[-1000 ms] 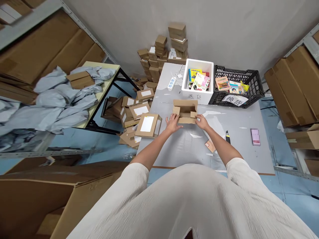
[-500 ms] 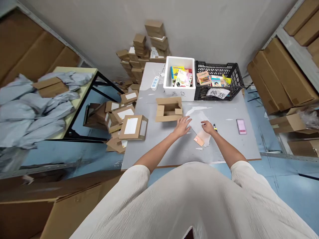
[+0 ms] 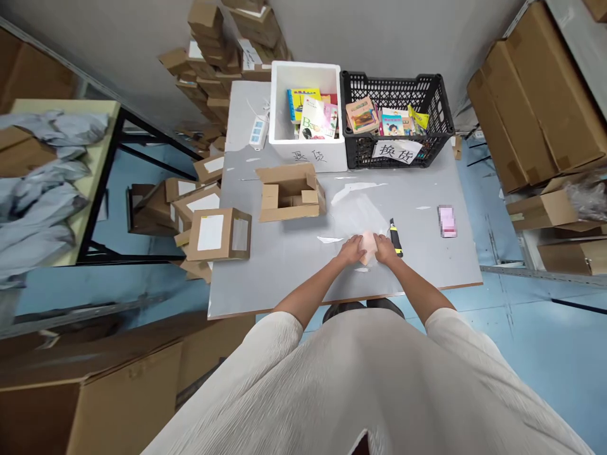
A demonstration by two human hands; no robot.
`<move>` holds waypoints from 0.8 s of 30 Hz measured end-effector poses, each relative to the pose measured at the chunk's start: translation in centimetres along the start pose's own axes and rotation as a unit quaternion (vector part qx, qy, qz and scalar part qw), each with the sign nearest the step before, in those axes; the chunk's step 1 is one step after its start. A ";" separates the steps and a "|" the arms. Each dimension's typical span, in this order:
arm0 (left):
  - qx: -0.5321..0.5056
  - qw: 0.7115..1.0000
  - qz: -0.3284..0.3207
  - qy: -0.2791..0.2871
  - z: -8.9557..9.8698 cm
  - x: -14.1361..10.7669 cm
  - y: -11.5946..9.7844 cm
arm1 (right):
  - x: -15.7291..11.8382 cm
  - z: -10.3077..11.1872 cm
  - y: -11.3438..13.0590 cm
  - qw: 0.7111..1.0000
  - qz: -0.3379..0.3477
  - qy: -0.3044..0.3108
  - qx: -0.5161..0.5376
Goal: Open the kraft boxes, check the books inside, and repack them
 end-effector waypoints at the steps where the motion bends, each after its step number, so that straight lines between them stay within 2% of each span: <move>1: 0.000 1.000 0.009 0.004 -0.5 0.0 0.3 | 0.0 -0.1 0.2 1.000 -0.003 -0.006 -0.009; 6: 0.012 1.000 0.014 0.002 -1.4 -0.4 0.7 | 0.2 0.5 0.5 0.998 0.000 -0.038 -0.040; 13: 0.003 1.000 0.027 0.014 -1.0 -1.5 0.3 | 0.8 1.1 0.2 0.999 0.026 -0.020 -0.019; 16: -0.034 0.999 0.031 0.006 -0.6 -1.8 0.5 | 0.9 2.1 0.7 0.998 0.034 -0.049 0.005; 20: -0.114 0.993 0.021 -0.032 1.3 -1.9 0.8 | 0.7 5.1 2.8 0.981 0.073 -0.136 0.119; 24: -0.214 0.973 -0.008 -0.091 4.8 -2.1 0.8 | 0.5 8.5 5.0 0.939 0.106 -0.191 0.266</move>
Point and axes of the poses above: each hand's wrist, its own x-axis towards the middle knuckle, its own z-axis out of the back of the hand, y = z × x, the point moved 9 cm from there along x, towards the middle knuckle, and after that the axes turned 4 degrees about -z, right-handed, at the moved point
